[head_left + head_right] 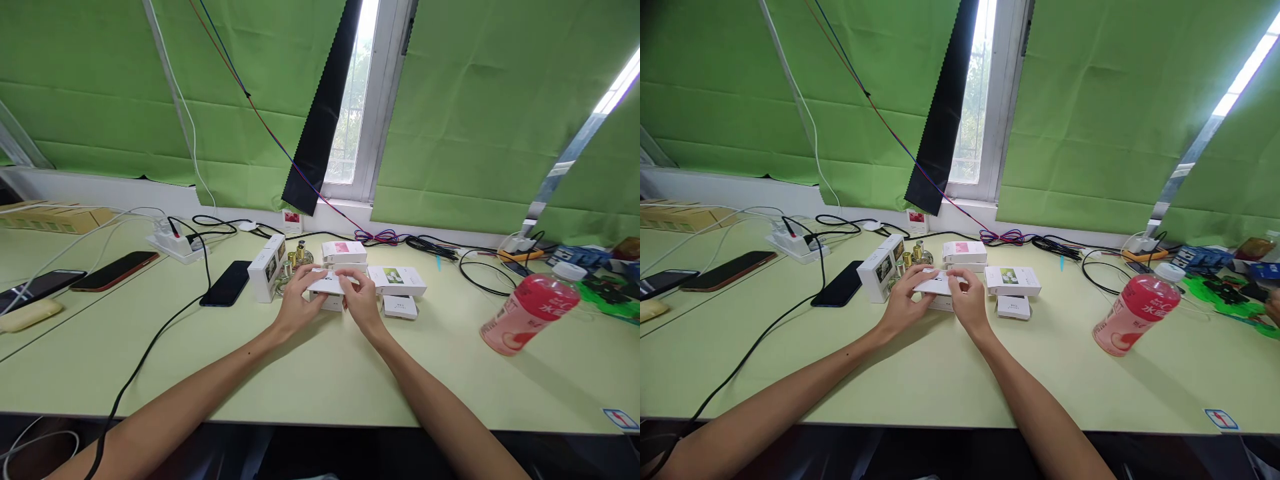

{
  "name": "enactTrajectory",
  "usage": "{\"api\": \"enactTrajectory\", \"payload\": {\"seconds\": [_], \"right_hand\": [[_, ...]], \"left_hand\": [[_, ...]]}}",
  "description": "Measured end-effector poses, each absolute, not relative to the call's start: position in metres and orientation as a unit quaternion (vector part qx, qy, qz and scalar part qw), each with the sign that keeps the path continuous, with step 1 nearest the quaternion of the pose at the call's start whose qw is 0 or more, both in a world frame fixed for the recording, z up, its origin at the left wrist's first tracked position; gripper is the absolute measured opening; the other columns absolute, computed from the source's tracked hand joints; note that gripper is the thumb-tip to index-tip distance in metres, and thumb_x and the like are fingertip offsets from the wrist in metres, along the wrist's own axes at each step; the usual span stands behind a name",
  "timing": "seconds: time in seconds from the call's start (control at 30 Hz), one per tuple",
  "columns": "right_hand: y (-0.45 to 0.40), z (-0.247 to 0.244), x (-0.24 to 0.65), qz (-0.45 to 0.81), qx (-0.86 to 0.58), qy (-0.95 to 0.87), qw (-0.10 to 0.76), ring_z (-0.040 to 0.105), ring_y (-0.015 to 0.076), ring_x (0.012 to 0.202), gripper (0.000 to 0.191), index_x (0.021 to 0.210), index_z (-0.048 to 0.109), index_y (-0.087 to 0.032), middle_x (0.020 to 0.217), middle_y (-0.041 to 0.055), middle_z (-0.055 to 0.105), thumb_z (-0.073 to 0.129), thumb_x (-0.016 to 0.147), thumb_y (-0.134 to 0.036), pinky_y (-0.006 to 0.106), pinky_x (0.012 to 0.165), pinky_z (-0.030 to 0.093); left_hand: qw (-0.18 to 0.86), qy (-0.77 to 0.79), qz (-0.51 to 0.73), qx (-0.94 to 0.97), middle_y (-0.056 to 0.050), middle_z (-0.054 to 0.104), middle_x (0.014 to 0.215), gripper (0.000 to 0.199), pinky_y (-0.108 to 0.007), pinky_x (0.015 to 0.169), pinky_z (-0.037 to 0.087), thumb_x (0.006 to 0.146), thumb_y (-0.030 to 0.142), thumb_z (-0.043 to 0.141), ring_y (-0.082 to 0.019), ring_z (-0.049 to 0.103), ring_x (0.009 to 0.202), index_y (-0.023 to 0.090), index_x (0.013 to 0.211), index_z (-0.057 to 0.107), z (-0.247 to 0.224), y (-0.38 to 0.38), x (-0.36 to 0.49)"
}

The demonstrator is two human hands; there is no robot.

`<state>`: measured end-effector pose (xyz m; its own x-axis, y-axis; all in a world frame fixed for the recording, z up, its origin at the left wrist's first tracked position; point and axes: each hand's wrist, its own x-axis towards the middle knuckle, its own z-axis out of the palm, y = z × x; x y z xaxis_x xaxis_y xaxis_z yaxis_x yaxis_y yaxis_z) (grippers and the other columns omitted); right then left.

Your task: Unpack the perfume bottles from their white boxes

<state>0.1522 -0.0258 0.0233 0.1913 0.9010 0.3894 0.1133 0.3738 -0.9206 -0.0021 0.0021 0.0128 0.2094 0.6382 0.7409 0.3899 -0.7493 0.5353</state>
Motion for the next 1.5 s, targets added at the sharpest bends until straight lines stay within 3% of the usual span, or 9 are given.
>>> {"api": "enactTrajectory", "payload": {"seconds": [0.4,0.87,1.5], "right_hand": [[-0.0233,0.0228,0.1522,0.335,-0.447,-0.547,0.624,0.053,0.0093,0.052,0.025,0.089,0.071,-0.018,0.098,0.0059,0.070,0.055,0.085,-0.037,0.023,0.044,0.042],[-0.0233,0.0240,0.1527,0.351,-0.447,-0.532,0.628,0.047,0.0079,0.043,0.019,0.079,0.065,-0.019,0.079,0.0008,0.065,0.054,0.080,-0.034,0.022,0.039,0.040],[-0.0229,0.0282,0.1547,0.325,-0.444,-0.549,0.629,0.050,0.0073,0.040,0.019,0.074,0.066,-0.018,0.087,0.0021,0.066,0.051,0.077,-0.030,0.024,0.039,0.044]], "left_hand": [[0.094,0.323,0.528,0.780,-0.009,0.064,0.116,0.026,-0.037,0.090,0.055,0.084,0.022,0.062,-0.022,0.066,0.106,0.022,0.109,0.070,0.0149,0.0055,-0.0024],[0.066,0.306,0.516,0.797,-0.008,0.064,0.112,0.028,-0.036,0.086,0.055,0.083,0.020,0.062,-0.022,0.066,0.102,0.022,0.110,0.069,0.0148,0.0095,-0.0044],[0.061,0.326,0.517,0.789,-0.009,0.061,0.117,0.031,-0.038,0.088,0.055,0.086,0.022,0.059,-0.022,0.064,0.105,0.023,0.116,0.068,0.0089,0.0087,-0.0026]]}}
